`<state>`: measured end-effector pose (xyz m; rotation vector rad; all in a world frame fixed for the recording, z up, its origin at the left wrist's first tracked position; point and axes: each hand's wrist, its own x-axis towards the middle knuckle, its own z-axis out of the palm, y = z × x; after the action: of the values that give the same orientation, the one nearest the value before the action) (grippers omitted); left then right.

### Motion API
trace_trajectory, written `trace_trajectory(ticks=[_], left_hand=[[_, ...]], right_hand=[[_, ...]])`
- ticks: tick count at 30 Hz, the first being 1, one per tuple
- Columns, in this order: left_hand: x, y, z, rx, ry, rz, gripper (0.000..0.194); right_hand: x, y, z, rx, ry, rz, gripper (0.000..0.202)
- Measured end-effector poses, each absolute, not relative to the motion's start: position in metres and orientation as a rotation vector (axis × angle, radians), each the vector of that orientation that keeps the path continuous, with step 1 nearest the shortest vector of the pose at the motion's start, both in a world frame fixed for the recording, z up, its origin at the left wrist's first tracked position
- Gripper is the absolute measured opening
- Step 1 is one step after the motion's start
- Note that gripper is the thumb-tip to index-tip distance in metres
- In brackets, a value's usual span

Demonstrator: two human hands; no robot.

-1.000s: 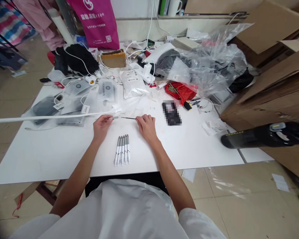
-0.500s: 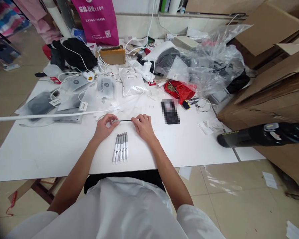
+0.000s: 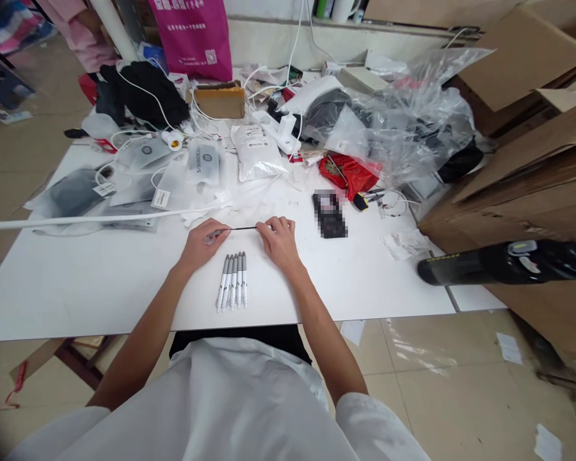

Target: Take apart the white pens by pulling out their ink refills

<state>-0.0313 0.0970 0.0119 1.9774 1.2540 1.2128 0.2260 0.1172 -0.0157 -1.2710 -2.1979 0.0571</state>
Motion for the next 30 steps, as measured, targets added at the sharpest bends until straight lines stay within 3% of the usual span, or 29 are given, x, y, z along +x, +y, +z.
trace_trajectory(ticks=[30], left_hand=[[-0.037, 0.095, -0.001, 2.118, 1.429, 1.122, 0.024]], right_hand=[[0.227, 0.120, -0.020, -1.178, -2.244, -0.005, 0.024]])
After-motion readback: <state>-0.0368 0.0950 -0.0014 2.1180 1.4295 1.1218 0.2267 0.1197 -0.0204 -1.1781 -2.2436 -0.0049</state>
